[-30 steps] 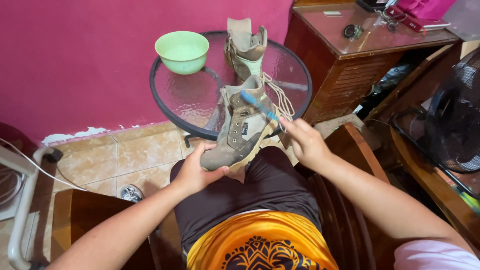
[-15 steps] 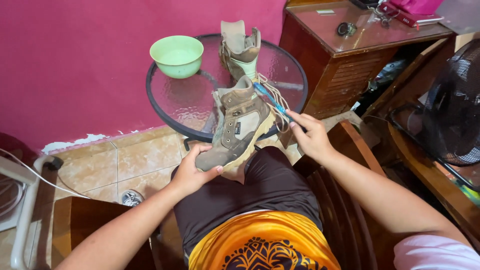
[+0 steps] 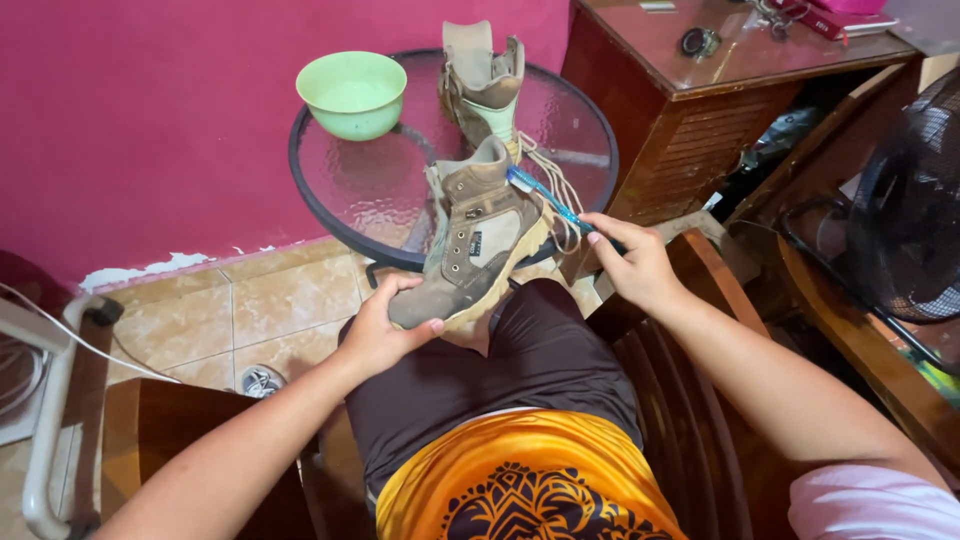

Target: Brushing a tan boot with a toothbrush to clean it.

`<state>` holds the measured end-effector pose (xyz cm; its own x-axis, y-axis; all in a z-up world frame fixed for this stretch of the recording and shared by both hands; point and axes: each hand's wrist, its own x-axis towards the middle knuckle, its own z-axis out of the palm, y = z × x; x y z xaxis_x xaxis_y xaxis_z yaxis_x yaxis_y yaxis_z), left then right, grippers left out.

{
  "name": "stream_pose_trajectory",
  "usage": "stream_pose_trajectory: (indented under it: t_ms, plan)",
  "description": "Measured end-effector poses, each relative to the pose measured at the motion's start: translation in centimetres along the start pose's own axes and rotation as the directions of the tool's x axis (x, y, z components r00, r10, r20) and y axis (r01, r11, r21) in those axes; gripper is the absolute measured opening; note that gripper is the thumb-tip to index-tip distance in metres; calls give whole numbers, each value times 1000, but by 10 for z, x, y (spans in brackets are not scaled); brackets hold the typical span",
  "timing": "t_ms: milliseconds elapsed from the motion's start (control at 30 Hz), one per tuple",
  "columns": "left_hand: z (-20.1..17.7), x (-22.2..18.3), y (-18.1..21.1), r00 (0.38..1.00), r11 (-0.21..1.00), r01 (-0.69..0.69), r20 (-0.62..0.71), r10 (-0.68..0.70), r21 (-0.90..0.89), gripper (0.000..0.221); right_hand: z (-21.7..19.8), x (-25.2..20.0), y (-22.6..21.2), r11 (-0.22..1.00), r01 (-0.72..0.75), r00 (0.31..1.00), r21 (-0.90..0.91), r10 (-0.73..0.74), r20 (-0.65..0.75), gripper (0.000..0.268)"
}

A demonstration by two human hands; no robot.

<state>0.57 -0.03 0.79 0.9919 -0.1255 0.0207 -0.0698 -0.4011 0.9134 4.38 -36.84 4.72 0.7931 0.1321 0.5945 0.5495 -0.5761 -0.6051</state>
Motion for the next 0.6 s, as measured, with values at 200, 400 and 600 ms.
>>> stream_pose_trajectory:
  t_ms: [200,400,600]
  plan:
    - [-1,1,-4,1000,1000,14,17,-15,13,75,-6,7,20,989,-131,990,-72,133,36,31]
    - [-3,-1,1,1000,1000,18,16,-18,10,75,-12,8,22,992,-38,999,-120,40,14,20]
    - [-1,-3,1,997,997,71,37,-71,5,76,-16,5,34,947,-108,978,-302,155,139,20]
